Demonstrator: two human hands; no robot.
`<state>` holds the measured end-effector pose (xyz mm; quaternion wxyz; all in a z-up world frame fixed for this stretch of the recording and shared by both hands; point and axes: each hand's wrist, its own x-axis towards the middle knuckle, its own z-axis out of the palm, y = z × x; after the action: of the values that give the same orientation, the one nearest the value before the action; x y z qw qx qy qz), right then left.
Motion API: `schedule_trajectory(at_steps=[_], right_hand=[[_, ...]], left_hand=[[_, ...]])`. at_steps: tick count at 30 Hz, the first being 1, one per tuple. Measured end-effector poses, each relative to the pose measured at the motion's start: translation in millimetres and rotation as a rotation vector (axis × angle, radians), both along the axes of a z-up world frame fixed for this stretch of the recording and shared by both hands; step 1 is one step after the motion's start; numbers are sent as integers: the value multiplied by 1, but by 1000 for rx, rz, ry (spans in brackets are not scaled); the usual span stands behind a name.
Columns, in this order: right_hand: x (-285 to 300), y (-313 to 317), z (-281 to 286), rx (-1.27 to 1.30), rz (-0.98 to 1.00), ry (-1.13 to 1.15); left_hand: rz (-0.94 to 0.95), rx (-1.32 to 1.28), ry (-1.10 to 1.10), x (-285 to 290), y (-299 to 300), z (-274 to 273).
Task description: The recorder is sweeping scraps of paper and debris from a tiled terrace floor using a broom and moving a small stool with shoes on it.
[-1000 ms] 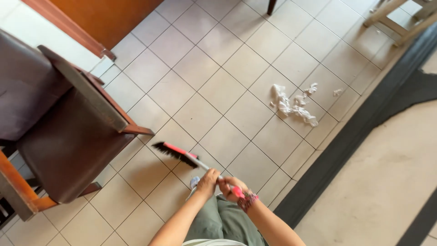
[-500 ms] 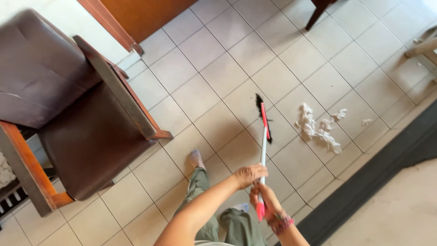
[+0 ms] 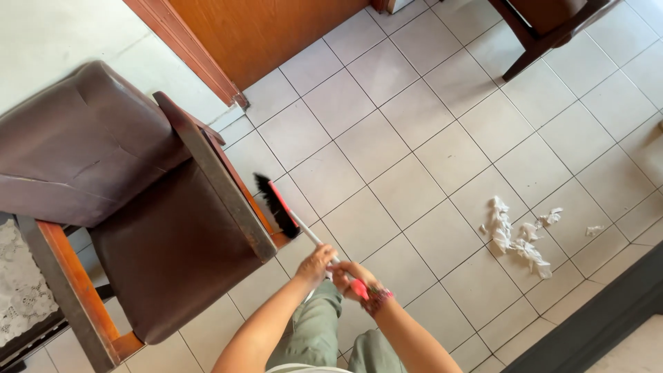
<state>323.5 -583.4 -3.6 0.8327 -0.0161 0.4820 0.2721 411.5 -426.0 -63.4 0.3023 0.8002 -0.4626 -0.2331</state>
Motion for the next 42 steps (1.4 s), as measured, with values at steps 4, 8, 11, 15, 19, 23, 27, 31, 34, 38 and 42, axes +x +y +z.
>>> schedule_trajectory(at_steps=[4, 8, 11, 15, 19, 23, 27, 31, 34, 38, 42], right_hand=[[22, -17, -62, 114, -218, -31], [5, -48, -39, -40, -485, -57], [-8, -56, -16, -253, -305, 77], [-16, -69, 66, -273, -37, 37], [9, -97, 106, -188, 94, 117], [82, -124, 52, 132, 235, 135], [209, -114, -32, 228, 466, -125], [329, -106, -83, 16, 727, -115], [386, -130, -93, -34, 633, -62], [401, -206, -85, -226, 394, -189], [309, -303, -57, -297, 224, -159]], left_hand=[[89, 24, 161, 42, -37, -57], [-189, -35, 299, 48, -101, -33], [-291, -243, 265, 22, -136, -72], [-365, -318, 103, 18, -136, 10], [-193, -144, 24, 40, -115, 98], [172, -65, 67, 88, -103, 94], [381, 89, 177, 177, -85, 44], [496, 268, 139, 265, -83, -19], [490, 213, 50, 326, -109, -70], [355, 108, -6, 369, -194, -84], [261, -108, -24, 289, -325, -181]])
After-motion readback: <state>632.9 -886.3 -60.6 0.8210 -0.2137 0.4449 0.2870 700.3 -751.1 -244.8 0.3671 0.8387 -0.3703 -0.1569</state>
